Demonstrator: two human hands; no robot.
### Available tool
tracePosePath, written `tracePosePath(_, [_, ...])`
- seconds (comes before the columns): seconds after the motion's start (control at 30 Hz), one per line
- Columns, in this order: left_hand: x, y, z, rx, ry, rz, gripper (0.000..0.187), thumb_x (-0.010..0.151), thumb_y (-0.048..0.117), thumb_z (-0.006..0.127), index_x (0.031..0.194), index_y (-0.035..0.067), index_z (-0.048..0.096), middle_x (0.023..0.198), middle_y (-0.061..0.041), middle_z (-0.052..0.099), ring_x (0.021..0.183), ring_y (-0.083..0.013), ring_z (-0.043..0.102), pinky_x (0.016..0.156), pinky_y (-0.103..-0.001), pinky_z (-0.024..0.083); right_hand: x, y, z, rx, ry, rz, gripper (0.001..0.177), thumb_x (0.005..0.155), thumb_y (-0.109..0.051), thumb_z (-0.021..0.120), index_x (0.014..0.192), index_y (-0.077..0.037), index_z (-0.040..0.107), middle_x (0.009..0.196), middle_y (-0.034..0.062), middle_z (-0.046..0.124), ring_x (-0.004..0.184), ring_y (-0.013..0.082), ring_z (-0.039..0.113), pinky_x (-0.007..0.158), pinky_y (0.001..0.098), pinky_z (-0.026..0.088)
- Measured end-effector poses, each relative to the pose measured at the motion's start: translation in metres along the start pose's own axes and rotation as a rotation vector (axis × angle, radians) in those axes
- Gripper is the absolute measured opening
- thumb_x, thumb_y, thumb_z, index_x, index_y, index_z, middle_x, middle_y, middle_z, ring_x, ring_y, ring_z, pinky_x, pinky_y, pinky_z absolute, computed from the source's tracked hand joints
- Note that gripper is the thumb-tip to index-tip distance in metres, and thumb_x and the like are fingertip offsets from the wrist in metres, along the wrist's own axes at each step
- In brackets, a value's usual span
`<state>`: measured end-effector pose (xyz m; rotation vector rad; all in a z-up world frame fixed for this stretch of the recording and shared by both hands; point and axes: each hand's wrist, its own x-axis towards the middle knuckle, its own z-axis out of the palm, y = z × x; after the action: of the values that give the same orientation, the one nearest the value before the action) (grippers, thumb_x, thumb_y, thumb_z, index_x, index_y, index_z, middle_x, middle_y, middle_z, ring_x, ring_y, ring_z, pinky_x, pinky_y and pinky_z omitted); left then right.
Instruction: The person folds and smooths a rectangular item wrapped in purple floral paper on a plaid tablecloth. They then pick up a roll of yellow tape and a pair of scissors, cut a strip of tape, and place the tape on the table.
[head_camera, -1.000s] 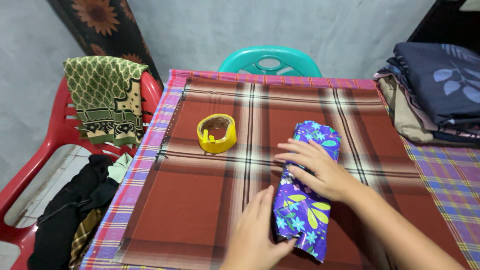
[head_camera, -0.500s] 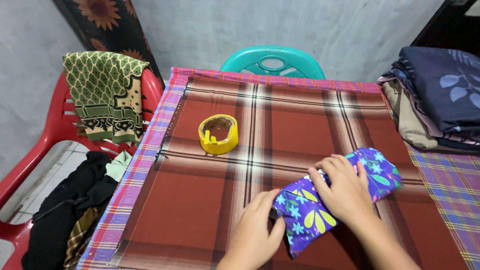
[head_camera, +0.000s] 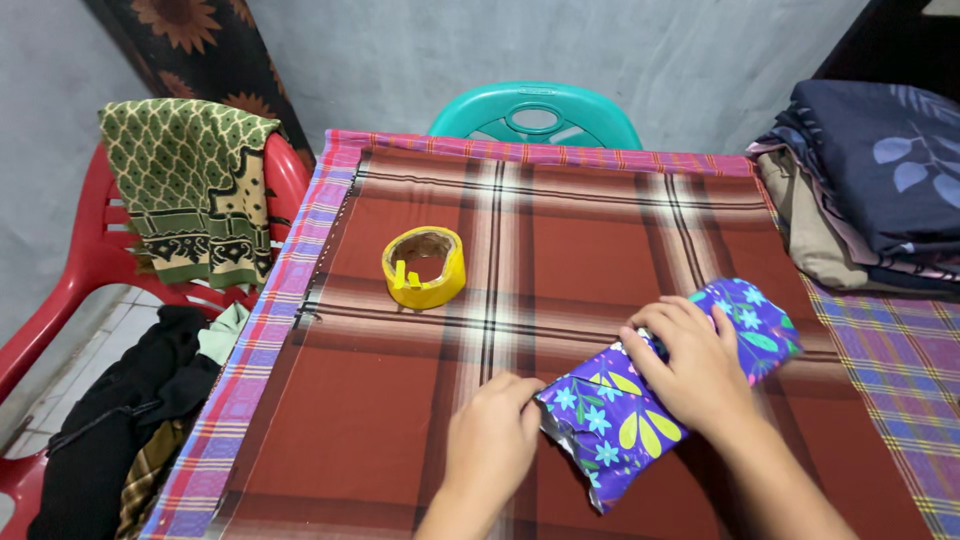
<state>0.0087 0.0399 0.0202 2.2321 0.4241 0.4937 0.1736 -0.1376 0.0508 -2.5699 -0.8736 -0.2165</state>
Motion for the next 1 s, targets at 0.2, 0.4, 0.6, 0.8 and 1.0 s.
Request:
tracePosePath(0.2, [-0.006, 0.004, -0.005, 0.078, 0.027, 0.018, 0.014, 0.086, 0.017, 0.07, 0.098, 0.014, 0.075, 0.096, -0.005, 0.073, 0.096, -0.028, 0.07, 0.079, -0.042, 0.054, 0.014, 0.001, -0.002, 0.011, -0.003, -0.171, 0.03, 0.089, -0.043, 0.061, 0.1, -0.017, 0.072, 0.116, -0.0013, 0.07, 0.135, 0.023, 0.05, 0.118, 0.0588, 0.021])
tracePosePath(0.4, [0.002, 0.017, -0.002, -0.058, -0.076, 0.479, 0.066, 0.07, 0.012, 0.081, 0.133, 0.011, 0.061, 0.136, -0.016, 0.058, 0.125, -0.039, 0.056, 0.099, -0.045, 0.047, 0.02, -0.004, -0.004, 0.021, -0.059, -0.229, 0.028, 0.089, -0.039, 0.06, 0.101, -0.016, 0.072, 0.118, -0.0002, 0.069, 0.134, 0.0246, 0.049, 0.116, 0.0605, 0.018])
tracePosePath(0.6, [0.005, 0.021, 0.016, -0.04, -0.106, 0.489, 0.062, 0.074, 0.001, 0.075, 0.134, 0.016, 0.066, 0.147, -0.017, 0.055, 0.124, -0.0382, 0.061, 0.099, -0.044, 0.051, 0.023, -0.005, -0.008, 0.063, -0.131, -0.315, 0.026, 0.089, -0.038, 0.061, 0.098, -0.018, 0.073, 0.115, -0.0031, 0.07, 0.135, 0.026, 0.049, 0.117, 0.0622, 0.017])
tracePosePath(0.8, [0.0, 0.02, 0.02, -0.032, -0.081, 0.451, 0.061, 0.073, -0.003, 0.071, 0.131, 0.016, 0.069, 0.144, -0.016, 0.058, 0.116, -0.0376, 0.066, 0.093, -0.043, 0.054, 0.024, -0.004, -0.008, 0.078, -0.154, -0.344, 0.025, 0.089, -0.038, 0.061, 0.096, -0.019, 0.075, 0.113, -0.0032, 0.07, 0.136, 0.0279, 0.048, 0.117, 0.0631, 0.016])
tracePosePath(1.0, [0.002, 0.026, 0.013, -0.015, -0.127, 0.453, 0.063, 0.075, -0.002, 0.071, 0.135, 0.015, 0.065, 0.148, -0.016, 0.054, 0.122, -0.0386, 0.062, 0.098, -0.044, 0.052, 0.022, -0.009, -0.012, 0.141, -0.087, -0.387, 0.023, 0.088, -0.034, 0.065, 0.1, -0.017, 0.074, 0.122, 0.001, 0.068, 0.133, 0.0278, 0.052, 0.116, 0.0619, 0.018])
